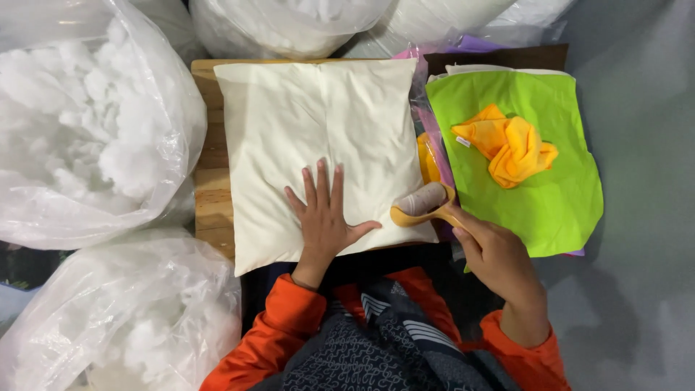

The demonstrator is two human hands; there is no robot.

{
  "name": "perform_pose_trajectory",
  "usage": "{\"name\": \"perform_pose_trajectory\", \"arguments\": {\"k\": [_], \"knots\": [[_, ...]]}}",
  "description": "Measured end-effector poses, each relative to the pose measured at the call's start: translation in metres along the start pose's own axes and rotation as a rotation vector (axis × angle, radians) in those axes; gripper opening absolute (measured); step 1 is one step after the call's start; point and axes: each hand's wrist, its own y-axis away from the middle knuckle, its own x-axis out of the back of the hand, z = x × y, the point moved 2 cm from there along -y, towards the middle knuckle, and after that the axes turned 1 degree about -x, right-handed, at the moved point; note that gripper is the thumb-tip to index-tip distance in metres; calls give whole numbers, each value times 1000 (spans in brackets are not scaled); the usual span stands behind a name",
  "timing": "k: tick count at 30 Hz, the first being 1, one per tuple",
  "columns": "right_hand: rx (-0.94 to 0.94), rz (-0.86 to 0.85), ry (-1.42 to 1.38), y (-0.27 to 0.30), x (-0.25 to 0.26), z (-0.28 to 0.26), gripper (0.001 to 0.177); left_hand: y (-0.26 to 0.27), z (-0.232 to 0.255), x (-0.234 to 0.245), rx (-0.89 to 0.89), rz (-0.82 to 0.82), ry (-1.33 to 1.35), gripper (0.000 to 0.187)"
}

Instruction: The person is stuffing a white pillowcase with polyester fiberfill and then cleaning the exterior with a lint roller.

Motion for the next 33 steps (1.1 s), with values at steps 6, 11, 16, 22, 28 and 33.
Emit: {"name": "perform_pose_trajectory", "arguments": {"k": [6,11,16,22,28,33], "knots": [[-92,159,117,-99,-69,-19,49,12,9,-10,-144,-71,6,121],[97,580,220,-223,-95,-22,45,12,7,-9,-125,-118,13,123],[82,501,40,-298,-99,7,36,11,3,-14,-106,-132,72,122],[74,250,-183,-160,-57,-3,40,14,1,-11,-72,-164,69,121],[-78,59,-147,4,-12,8,43,15,2,6,-56,-218,194,127],[180,216,57,14,4,-25,43,17,-16,48,76,3,146,115]]}}
